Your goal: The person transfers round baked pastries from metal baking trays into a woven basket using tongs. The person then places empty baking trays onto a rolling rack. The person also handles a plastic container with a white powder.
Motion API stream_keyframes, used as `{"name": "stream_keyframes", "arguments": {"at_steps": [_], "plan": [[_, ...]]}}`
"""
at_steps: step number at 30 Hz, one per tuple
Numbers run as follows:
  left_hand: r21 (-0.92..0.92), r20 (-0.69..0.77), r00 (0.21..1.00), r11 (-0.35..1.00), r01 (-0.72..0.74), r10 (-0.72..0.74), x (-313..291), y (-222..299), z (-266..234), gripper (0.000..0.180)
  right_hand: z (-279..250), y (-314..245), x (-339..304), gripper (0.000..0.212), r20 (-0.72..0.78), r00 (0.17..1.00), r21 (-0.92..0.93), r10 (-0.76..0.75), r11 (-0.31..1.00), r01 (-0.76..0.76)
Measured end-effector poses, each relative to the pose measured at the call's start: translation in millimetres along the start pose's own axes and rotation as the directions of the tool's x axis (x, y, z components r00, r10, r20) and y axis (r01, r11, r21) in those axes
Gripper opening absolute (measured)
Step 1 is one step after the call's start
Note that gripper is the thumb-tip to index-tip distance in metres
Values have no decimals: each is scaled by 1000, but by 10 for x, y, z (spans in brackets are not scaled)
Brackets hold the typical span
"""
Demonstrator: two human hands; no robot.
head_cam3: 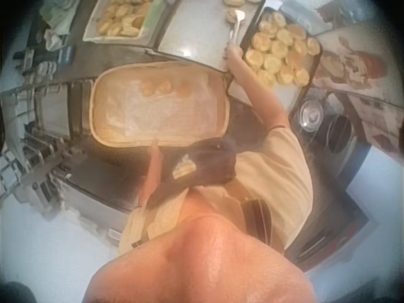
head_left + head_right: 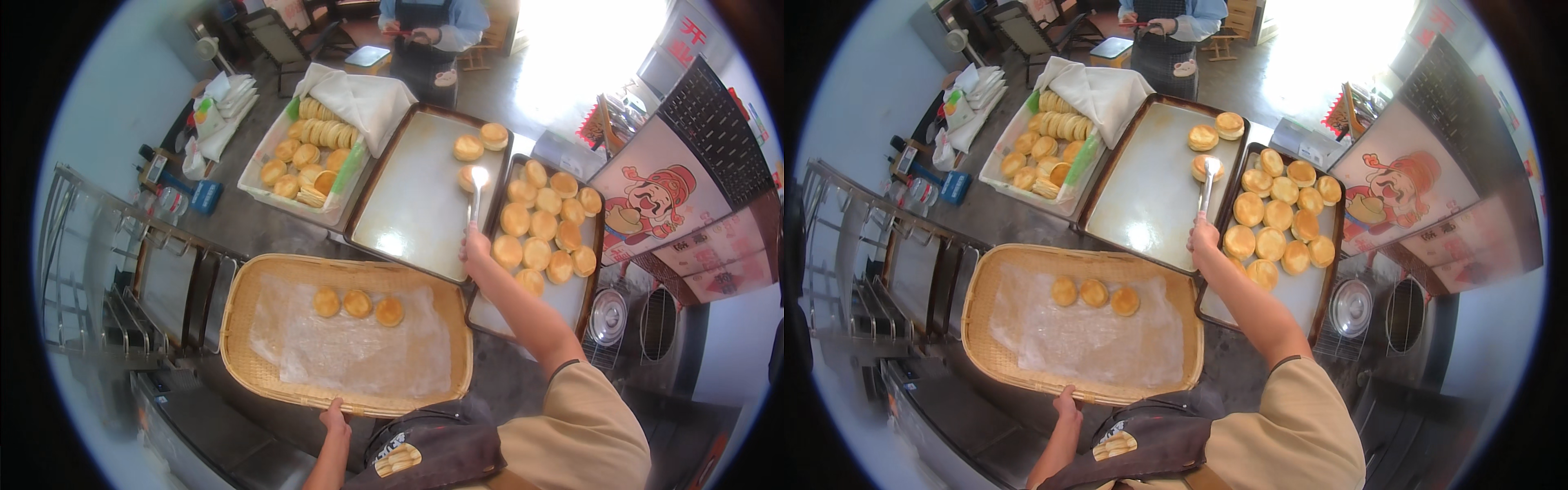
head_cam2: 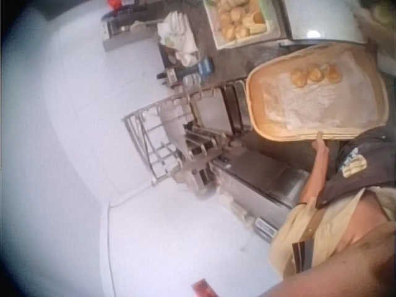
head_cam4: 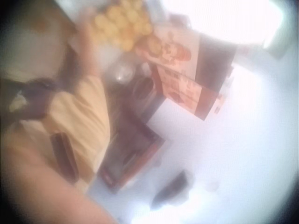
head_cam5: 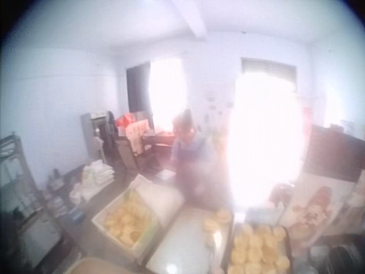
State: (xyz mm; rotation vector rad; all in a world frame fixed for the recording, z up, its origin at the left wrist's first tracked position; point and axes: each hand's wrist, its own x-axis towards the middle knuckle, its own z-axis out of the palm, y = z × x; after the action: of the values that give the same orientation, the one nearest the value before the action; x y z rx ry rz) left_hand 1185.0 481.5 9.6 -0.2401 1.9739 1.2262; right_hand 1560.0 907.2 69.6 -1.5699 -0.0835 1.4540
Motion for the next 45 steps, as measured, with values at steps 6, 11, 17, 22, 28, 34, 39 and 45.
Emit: {"name": "stream_keyframes", "arguments": {"at_steps": [6,11,17,22,28,34,39,45], "plan": [[-21,-18,999,999,-29,29,-78,-61,7,33,-477,500,-939,37,304,945,-207,-118,960,187],[-26,-27,1000,1000,15,-16,-57,-99,-33,34,-904,1390,-1940,42,345,922,-526,174,850,36],[-22,-53,999,1000,4,-5,-127,-75,-127,36,-1068,2417,-1825,41,84,930,-612,357,756,-234],[-43,-39,999,999,-9,7,-143,-83,-187,35,-1021,2539,-1776,43,-69,857,-525,511,712,-467],[-80,-55,998,997,-17,12,-26,-139,-181,19,-927,1616,-2613,43,131,606,-347,785,609,-713],[-45,-115,993,999,26,-31,-4,-91,-135,34,-455,681,-2374,46,364,868,-238,337,935,-263],[-102,-113,993,995,-24,13,-128,-136,-104,29,31,239,-871,49,159,986,-71,59,996,-49],[-135,-101,994,991,22,-36,-269,-145,-94,31,586,-334,862,51,70,997,36,19,999,-22]]}}
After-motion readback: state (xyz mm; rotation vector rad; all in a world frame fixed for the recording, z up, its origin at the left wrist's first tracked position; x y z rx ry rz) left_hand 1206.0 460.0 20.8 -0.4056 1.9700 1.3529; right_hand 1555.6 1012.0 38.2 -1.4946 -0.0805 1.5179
